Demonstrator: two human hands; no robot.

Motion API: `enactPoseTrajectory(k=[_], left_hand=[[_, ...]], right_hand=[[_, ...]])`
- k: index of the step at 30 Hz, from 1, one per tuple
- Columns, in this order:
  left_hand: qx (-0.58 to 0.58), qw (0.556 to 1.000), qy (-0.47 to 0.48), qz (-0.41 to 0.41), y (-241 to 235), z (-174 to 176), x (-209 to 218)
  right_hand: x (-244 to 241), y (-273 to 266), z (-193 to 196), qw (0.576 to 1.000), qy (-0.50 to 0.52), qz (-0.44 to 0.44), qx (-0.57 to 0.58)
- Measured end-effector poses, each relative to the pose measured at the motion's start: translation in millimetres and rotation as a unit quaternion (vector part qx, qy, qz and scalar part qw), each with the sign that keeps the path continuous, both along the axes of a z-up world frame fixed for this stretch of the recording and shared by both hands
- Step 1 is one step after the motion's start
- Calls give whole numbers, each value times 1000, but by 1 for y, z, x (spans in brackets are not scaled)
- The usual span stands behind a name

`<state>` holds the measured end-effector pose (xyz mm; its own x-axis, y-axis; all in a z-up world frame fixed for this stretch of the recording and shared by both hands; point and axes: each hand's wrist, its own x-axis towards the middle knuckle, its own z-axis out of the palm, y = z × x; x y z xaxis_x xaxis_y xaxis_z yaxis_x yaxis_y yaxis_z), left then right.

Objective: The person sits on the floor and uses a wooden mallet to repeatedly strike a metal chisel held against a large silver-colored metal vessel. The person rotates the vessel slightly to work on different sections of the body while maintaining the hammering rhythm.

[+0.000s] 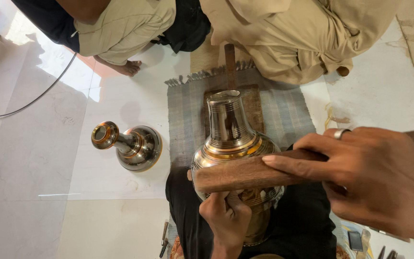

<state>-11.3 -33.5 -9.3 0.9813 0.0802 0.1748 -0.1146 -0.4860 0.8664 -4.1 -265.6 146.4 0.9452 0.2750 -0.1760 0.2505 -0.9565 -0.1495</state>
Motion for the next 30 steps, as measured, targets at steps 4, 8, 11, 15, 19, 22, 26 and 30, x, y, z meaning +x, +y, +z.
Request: enactPoseTrajectory(k=[4, 8, 11, 15, 19, 22, 26, 30], left_hand=[[-6, 974, -190, -123, 8, 16, 10], [35, 963, -161, -213, 14, 36, 27], [78, 953, -73, -283, 20, 50, 37], [82, 910, -71, -400, 27, 64, 53], [110, 864, -94, -482, 25, 70, 69], [156, 837, -71, -519, 17, 71, 82], [225, 803, -31, -551, 7, 71, 92], [262, 760, -51, -592, 0, 69, 104]], right_hand=[[-7, -6, -13, 991, 70, -112, 6], [-23, -20, -30, 972, 50, -188, 130], [-46, -30, -55, 957, 36, -211, 197], [-88, -31, -112, 925, -91, -229, 290], [-141, -34, -192, 847, -134, -355, 373], [-165, -57, -262, 901, -12, -227, 369], [-203, -70, -350, 826, 6, -235, 512], [-180, -75, -426, 803, 290, -266, 447]])
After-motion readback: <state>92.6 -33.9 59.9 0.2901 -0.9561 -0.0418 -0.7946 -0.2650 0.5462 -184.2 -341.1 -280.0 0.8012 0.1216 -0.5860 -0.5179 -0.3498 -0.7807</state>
